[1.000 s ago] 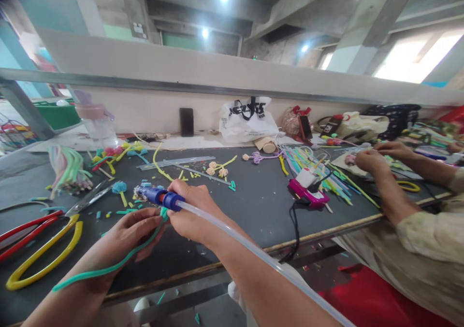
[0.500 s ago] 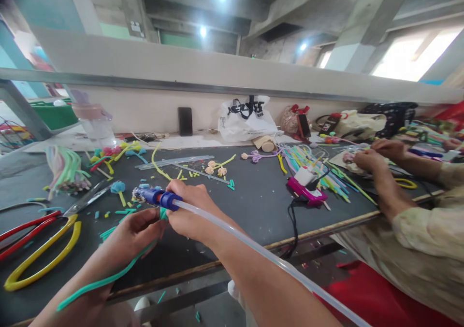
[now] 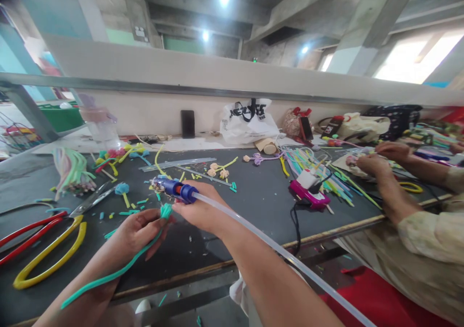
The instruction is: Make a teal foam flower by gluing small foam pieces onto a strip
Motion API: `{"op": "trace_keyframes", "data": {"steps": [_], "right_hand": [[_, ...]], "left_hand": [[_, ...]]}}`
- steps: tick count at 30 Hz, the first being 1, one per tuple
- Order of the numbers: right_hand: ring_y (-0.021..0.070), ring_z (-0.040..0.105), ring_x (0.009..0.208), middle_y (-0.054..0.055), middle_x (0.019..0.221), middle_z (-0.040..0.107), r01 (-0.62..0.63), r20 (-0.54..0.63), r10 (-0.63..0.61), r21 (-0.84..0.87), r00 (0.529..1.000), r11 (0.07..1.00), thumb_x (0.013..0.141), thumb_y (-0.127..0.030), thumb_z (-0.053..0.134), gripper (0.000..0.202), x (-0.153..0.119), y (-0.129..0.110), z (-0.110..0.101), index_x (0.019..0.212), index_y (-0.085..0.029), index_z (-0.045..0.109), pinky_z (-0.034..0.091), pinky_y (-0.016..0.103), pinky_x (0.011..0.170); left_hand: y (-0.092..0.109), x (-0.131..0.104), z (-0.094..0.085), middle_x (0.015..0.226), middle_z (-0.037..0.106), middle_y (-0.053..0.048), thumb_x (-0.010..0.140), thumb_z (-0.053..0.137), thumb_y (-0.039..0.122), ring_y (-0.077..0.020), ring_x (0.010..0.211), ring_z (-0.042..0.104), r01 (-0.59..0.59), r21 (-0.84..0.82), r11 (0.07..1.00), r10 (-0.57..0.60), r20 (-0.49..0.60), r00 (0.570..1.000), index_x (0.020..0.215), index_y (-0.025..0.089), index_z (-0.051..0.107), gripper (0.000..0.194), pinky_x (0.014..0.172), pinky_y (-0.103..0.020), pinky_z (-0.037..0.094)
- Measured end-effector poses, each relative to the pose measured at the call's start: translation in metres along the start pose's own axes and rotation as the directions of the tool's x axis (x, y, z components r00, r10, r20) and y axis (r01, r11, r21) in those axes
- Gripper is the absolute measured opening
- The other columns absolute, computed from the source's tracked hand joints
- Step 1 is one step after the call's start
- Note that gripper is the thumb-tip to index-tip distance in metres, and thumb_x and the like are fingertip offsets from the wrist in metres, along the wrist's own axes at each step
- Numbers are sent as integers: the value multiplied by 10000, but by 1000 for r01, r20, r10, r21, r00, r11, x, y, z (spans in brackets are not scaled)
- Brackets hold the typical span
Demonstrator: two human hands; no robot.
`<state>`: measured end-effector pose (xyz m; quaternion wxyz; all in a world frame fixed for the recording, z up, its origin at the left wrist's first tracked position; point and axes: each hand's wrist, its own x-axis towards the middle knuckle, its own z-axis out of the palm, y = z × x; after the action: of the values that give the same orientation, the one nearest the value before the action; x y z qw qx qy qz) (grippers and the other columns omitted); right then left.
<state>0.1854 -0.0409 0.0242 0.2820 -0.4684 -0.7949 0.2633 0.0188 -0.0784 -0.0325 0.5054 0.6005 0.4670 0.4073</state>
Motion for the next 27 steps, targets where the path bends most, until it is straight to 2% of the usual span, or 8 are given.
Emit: {"op": "trace_keyframes", "data": {"steps": [4,15,22,27], "right_hand": [[126,563,666,-27,692,633,3,76,-6,46,997,999,713,-251,601,60,0,-1,3,742,-205,625,376,211,579],[126,560,640,-27,664,630,-3,53,6,-51,999,999,722,-264,573,85,0,-6,7,735,-198,625,353,202,539],[110,525,618,-33,649,602,74,32,-71,-98,997,992,751,-270,557,98,-2,-4,7,711,-194,605,315,201,538],[93,468,567,-47,601,540,114,35,-110,-133,993,985,752,-273,562,119,-2,-5,8,670,-187,569,284,200,527]], "left_hand": [[0,0,0,525,501,54,825,449,260,-67,343,409,-30,5,1000,30,16,999,799,151,575,168,382,-212,294],[-1,-1,0,414,476,61,823,466,259,-84,367,416,-47,17,999,46,45,998,652,176,519,198,434,-218,301],[12,-5,0,411,491,38,845,428,328,-107,410,413,32,-48,998,-27,90,996,654,179,529,263,466,-234,308],[8,-4,2,388,470,45,834,444,286,-97,374,399,10,-60,998,-7,43,999,591,182,517,274,424,-225,282]]}}
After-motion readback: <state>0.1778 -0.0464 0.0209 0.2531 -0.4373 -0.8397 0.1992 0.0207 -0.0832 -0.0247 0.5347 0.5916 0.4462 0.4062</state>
